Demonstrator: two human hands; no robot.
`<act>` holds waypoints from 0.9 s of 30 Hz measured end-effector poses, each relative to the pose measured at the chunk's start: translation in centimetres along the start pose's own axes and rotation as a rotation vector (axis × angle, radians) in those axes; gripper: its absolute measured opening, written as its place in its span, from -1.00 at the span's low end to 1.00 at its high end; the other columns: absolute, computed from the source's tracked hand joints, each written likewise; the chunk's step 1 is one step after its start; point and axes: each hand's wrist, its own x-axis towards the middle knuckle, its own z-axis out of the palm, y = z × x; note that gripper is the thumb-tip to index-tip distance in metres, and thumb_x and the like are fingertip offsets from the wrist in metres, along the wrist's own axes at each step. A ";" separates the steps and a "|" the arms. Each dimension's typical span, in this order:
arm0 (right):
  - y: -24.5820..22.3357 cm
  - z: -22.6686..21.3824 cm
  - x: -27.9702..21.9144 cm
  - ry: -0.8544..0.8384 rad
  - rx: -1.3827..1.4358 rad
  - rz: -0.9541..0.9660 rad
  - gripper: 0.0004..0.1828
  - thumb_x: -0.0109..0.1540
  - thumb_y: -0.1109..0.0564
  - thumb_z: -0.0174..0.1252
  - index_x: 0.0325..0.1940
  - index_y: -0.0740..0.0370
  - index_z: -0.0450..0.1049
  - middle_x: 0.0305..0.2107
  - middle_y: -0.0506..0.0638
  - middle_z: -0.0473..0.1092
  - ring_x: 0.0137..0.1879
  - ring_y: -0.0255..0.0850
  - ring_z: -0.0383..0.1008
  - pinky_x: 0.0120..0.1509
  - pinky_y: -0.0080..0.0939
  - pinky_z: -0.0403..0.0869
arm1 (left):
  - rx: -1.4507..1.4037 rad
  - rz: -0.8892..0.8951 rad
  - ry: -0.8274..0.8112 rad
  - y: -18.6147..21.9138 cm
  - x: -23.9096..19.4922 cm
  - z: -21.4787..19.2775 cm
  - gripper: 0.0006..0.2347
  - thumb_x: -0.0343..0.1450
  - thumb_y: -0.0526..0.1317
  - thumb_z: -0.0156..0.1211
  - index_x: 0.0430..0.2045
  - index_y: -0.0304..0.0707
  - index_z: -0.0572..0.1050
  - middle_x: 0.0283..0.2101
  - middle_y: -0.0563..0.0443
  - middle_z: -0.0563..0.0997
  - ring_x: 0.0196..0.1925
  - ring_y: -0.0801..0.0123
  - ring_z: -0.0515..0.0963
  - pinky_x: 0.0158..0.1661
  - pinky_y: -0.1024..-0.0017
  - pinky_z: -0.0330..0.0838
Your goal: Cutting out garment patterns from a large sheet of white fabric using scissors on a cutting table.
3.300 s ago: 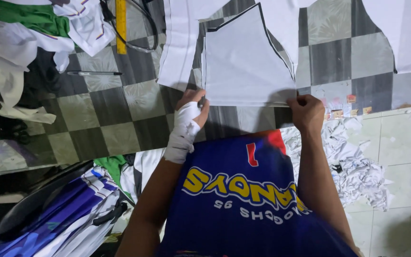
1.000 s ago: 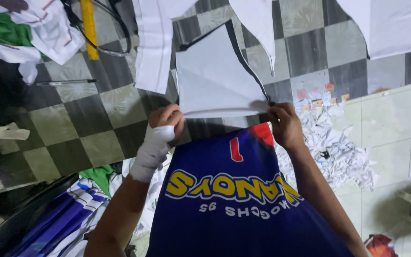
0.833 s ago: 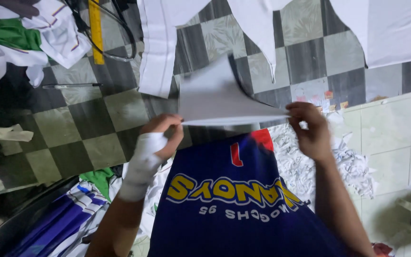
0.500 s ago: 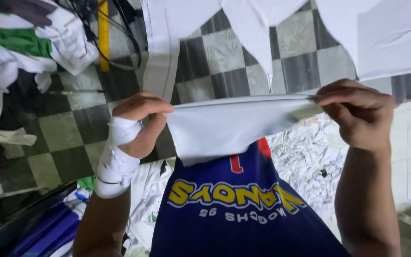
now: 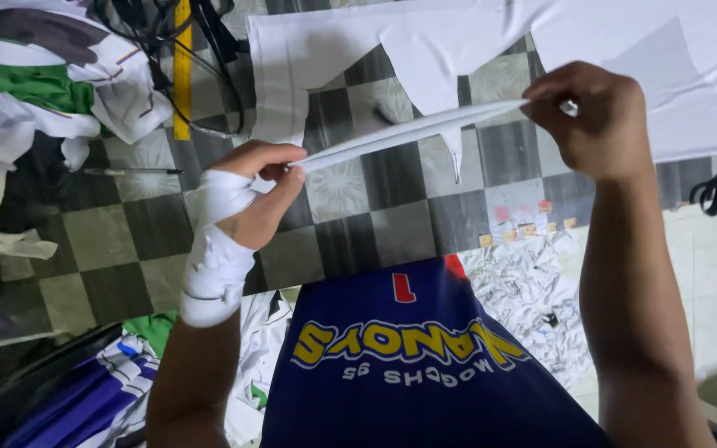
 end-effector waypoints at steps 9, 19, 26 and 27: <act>1.4 -2.8 0.4 -0.107 0.139 0.025 -0.78 0.53 0.58 0.36 0.20 0.47 0.58 -0.03 0.18 0.55 -0.03 -0.13 0.52 0.01 -0.27 0.53 | -0.123 -0.116 0.072 -0.7 0.4 1.7 -0.83 0.61 -0.13 0.36 -0.10 -0.24 0.72 -0.13 0.01 0.73 -0.13 0.39 0.63 -0.14 0.43 0.47; 5.8 -7.5 5.4 -0.201 0.040 0.312 -0.93 0.49 0.33 0.39 0.05 0.28 0.69 -0.21 0.00 0.53 -0.16 -0.24 0.42 -0.04 -0.16 0.38 | -0.193 -0.141 0.093 -0.1 3.9 7.7 -0.79 0.66 -0.08 0.23 -0.08 -0.25 0.65 -0.28 0.04 0.65 -0.29 0.44 0.53 -0.23 0.41 0.42; 16.6 -11.7 23.7 -0.408 0.053 0.175 -0.90 0.55 0.23 0.38 0.03 0.11 0.58 -0.41 -0.13 0.43 -0.31 -0.39 0.39 -0.25 -0.33 0.34 | -0.214 -0.415 0.447 -5.0 15.2 11.4 -0.86 0.42 -0.19 0.51 -0.19 -0.11 0.76 -0.19 0.06 0.83 -0.15 0.45 0.77 -0.06 0.51 0.65; 17.9 -11.8 27.2 -0.421 0.067 0.011 -0.83 0.58 0.22 0.42 0.02 0.09 0.52 -0.36 -0.16 0.47 -0.30 -0.45 0.46 -0.25 -0.42 0.38 | -0.103 -0.439 0.517 -4.1 17.4 11.0 -0.85 0.40 -0.14 0.46 -0.20 -0.03 0.78 -0.18 0.12 0.83 -0.10 0.41 0.76 -0.01 0.45 0.63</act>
